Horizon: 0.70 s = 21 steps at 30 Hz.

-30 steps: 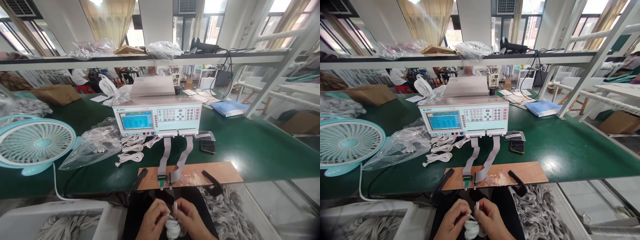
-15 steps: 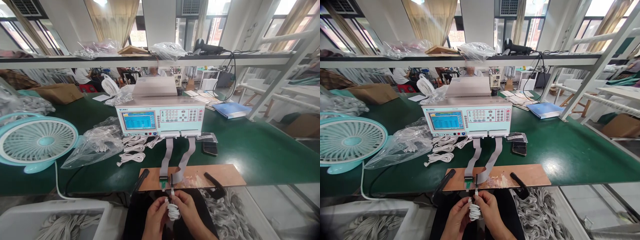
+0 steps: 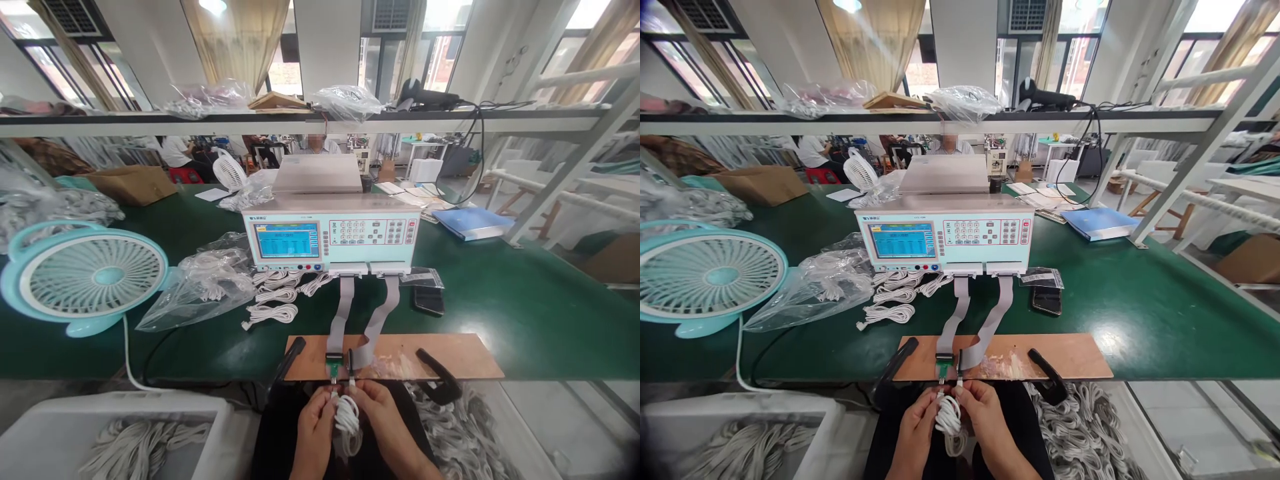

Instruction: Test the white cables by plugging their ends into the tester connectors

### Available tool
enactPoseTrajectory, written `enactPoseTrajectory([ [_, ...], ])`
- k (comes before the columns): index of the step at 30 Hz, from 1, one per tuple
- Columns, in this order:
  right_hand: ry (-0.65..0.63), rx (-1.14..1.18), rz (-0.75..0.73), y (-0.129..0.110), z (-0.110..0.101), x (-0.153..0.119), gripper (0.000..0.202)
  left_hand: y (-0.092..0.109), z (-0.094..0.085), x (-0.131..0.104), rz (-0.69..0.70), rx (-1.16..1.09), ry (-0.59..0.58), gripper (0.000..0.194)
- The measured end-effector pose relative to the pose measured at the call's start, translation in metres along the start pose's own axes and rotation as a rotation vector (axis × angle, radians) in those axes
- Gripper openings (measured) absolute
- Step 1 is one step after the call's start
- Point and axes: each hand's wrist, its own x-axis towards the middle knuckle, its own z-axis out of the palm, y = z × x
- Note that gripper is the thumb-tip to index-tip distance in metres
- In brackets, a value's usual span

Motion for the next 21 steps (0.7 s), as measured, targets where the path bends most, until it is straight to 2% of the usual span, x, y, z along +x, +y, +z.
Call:
enactPoseTrajectory([
  [4,-0.004,-0.101,-0.022,-0.004,-0.001,0.000,0.031,-0.005,0.003,0.003,-0.030,-0.089,0.055,0.023],
  [9,-0.014,-0.117,0.000,-0.005,-0.002,-0.002,0.034,-0.003,0.007,0.003,-0.059,-0.159,0.108,0.024],
  [13,-0.015,-0.132,-0.016,-0.004,-0.002,-0.001,0.032,-0.005,0.009,-0.001,-0.098,-0.215,0.092,0.025],
  [18,-0.021,-0.108,-0.022,0.000,-0.001,0.001,0.027,-0.016,0.013,0.010,-0.073,-0.043,0.140,0.034],
  [21,0.005,-0.125,0.017,0.002,-0.003,-0.002,0.024,-0.001,0.008,0.002,-0.079,0.007,0.200,0.028],
])
